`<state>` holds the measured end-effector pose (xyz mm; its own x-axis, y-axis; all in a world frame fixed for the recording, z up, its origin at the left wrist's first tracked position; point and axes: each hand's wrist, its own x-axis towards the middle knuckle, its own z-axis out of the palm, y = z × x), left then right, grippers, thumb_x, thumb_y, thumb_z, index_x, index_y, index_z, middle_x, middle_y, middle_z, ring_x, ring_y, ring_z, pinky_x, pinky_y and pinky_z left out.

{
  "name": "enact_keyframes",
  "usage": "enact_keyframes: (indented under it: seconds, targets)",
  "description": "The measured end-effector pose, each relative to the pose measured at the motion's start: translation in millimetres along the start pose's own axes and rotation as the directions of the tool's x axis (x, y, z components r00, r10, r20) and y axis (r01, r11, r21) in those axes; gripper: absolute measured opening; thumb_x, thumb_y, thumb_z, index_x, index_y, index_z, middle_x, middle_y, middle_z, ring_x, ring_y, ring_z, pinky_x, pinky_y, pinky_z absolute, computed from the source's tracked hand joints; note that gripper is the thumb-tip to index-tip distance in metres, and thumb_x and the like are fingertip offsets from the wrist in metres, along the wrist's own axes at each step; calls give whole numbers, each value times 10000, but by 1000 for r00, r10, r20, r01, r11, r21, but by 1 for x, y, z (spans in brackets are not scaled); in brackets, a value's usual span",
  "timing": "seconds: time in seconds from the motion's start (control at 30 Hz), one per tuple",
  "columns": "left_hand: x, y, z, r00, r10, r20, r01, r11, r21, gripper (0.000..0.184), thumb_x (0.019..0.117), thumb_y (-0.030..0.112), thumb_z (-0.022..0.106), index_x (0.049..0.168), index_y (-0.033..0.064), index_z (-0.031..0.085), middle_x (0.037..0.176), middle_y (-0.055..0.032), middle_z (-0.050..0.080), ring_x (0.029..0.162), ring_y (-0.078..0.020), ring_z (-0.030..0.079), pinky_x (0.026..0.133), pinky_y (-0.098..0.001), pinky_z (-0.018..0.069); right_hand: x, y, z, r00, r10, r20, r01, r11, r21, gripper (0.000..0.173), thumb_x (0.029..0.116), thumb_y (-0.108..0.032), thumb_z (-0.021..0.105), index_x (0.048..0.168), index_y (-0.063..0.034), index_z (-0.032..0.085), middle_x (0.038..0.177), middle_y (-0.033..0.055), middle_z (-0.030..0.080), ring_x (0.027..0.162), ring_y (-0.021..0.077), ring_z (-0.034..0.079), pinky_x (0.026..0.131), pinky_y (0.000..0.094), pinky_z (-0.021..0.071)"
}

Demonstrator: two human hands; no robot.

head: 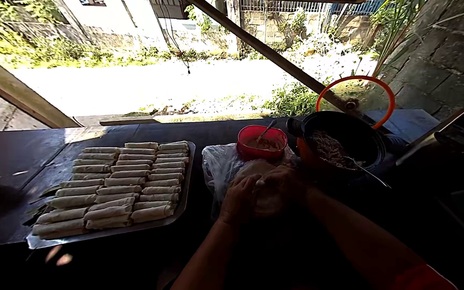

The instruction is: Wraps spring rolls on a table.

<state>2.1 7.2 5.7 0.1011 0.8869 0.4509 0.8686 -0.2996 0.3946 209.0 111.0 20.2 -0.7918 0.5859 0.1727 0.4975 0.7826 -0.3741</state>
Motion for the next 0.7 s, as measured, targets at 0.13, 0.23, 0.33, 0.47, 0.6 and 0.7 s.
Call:
enact_keyframes:
  seconds: [0.13, 0.23, 0.33, 0.47, 0.6, 0.7]
  targets:
    - [8, -5, 5, 999, 21, 44, -21, 1000, -6, 303, 1010, 253, 601, 1294, 174, 670, 1143, 51, 754, 1136, -138, 684, 1053, -402, 511, 3, 1, -1, 998, 31, 46, -33, 998, 49, 285, 1042, -286, 498, 1157, -233, 753, 1216, -51, 730, 1216, 140, 624, 1114, 472, 411]
    - [13, -7, 4, 995, -15, 102, 19, 999, -41, 307, 1012, 221, 584, 1305, 165, 655, 1114, 47, 757, 1132, -147, 684, 1056, -411, 509, 4, -1, -1, 997, 49, 61, -51, 998, 41, 290, 1047, -298, 492, 1172, -229, 745, 1225, -40, 722, 1229, 152, 613, 1120, 471, 406]
    - [19, -8, 0, 985, -54, 162, 66, 996, -65, 322, 1015, 235, 585, 1327, 169, 631, 1105, 53, 753, 1132, -140, 680, 1069, -443, 498, 2, 0, 0, 1000, 8, 17, -8, 1000, 12, 282, 1024, -344, 542, 1180, -224, 744, 1218, -31, 714, 1228, 178, 605, 1098, 484, 422]
    - [24, -10, -2, 974, -86, 211, 103, 992, -67, 318, 1020, 190, 557, 1331, 177, 619, 1105, 74, 751, 1133, -113, 676, 1084, -477, 474, 1, 3, 6, 999, 1, -39, 0, 1000, 21, 294, 1043, -367, 531, 1144, -219, 764, 1215, -15, 695, 1226, 199, 588, 1094, 478, 432]
    - [23, -10, 2, 981, -114, 156, 124, 991, -55, 299, 1035, 189, 538, 1312, 199, 652, 1116, 87, 758, 1137, -142, 670, 1037, -431, 510, 4, 7, 7, 1000, 14, -24, -14, 1000, 22, 317, 1066, -373, 490, 1191, -225, 741, 1188, -13, 715, 1205, 180, 614, 1098, 461, 431]
    - [21, -11, 3, 986, -122, 114, 129, 990, -58, 374, 1026, 171, 548, 1392, 193, 619, 1139, 70, 765, 1133, -148, 689, 1040, -448, 514, 5, 10, 8, 999, 11, -52, -9, 999, 33, 291, 1064, -373, 495, 1145, -221, 730, 1143, -34, 732, 1164, 156, 639, 1090, 459, 435]
